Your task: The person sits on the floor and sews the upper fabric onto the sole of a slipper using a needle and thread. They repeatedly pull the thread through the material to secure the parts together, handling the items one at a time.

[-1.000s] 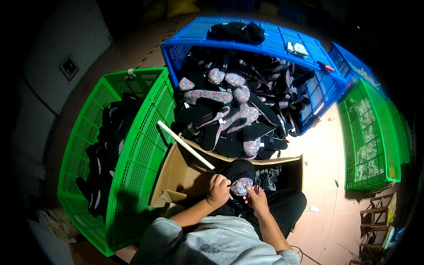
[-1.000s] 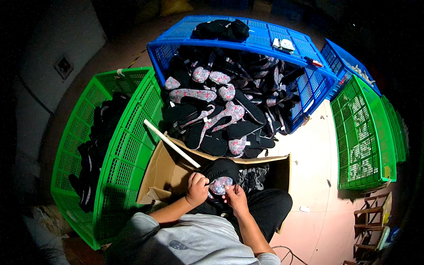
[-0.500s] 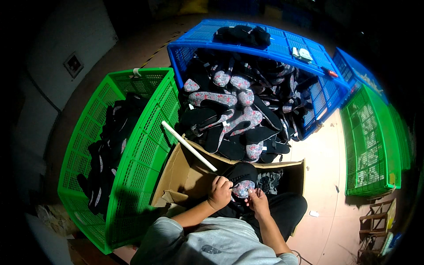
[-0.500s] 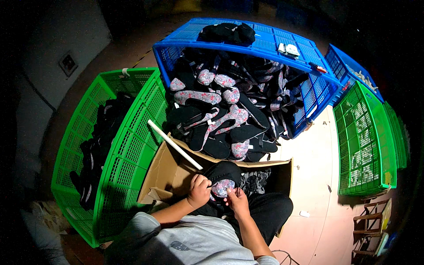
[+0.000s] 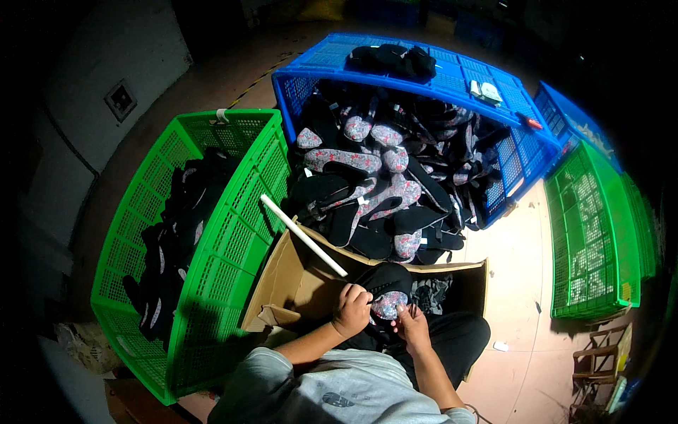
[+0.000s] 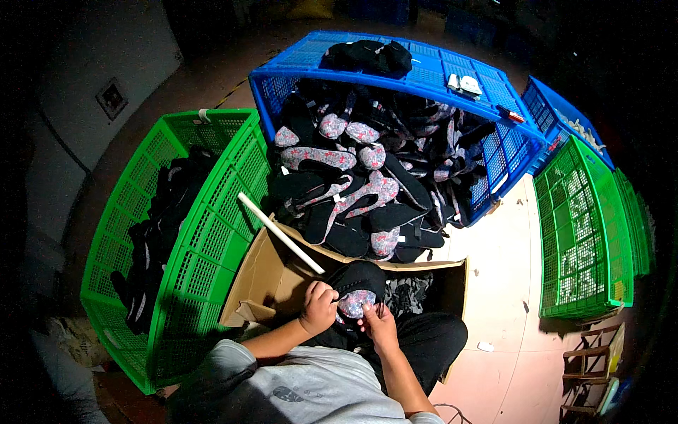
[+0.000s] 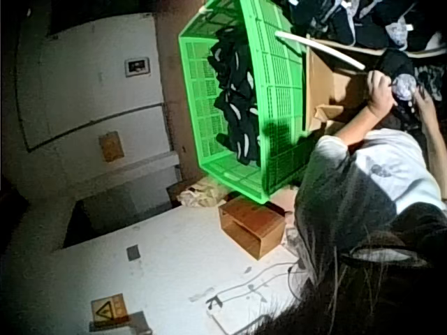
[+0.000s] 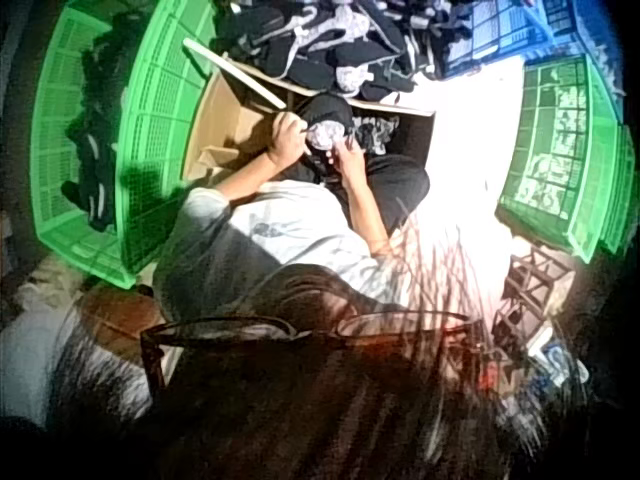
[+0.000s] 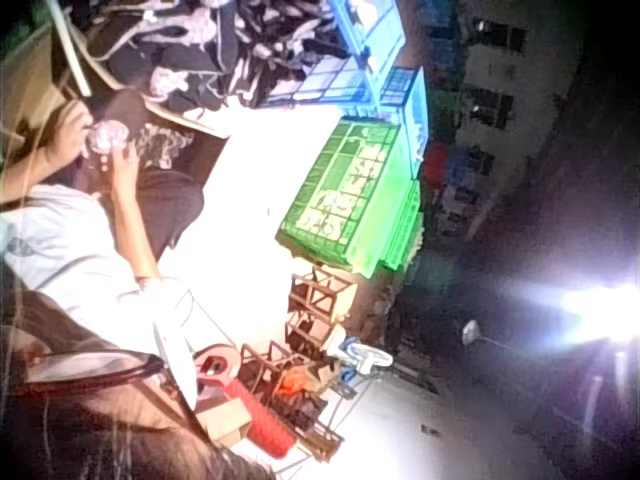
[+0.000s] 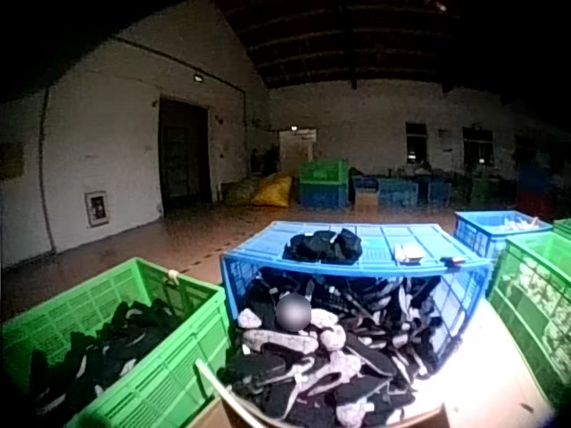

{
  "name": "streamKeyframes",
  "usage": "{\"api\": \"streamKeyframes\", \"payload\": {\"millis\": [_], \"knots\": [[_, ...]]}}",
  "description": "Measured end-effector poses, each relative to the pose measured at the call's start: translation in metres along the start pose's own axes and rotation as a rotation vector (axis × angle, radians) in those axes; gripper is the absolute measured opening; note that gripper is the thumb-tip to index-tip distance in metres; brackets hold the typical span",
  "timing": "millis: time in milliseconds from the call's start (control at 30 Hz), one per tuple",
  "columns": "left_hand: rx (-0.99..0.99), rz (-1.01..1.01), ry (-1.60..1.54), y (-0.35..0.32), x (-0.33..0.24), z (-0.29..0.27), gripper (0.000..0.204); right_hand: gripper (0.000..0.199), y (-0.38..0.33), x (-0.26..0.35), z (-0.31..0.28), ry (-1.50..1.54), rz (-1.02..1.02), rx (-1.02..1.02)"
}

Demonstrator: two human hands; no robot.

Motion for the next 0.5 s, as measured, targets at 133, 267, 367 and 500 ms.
{"api": "streamKeyframes", "payload": {"millis": [133, 267, 367, 500], "knots": [[-0.007, 0.007, 0.021, 0.0003, -0.0008, -0.0005, 0.026, 0.026, -0.0017, 0.0031, 0.0012, -0.005, 0.013, 0.000], [-0.001, -0.011, 0.028, 0.0007, -0.0019, -0.0018, 0.024, 0.026, 0.0008, -0.0008, -0.0007, -0.002, 0.002, 0.012], [-0.006, 0.001, 0.010, 0.0003, -0.0004, -0.0007, 0.027, 0.026, 0.0009, -0.0006, -0.0006, -0.007, 0.002, 0.013], [-0.011, -0.001, 0.008, 0.0002, -0.0009, -0.0009, 0.027, 0.027, 0.0008, -0.0001, -0.0004, -0.016, -0.002, 0.020]]}}
Point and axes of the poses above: each hand's wrist, its own y-axis towards the middle knuckle, its own z-axis out of the palm, x = y × z, the point moved 3 cm from there along y, towards the middle knuckle, and after that the axes turned 1 degree about -y, right-handed, at the moved point
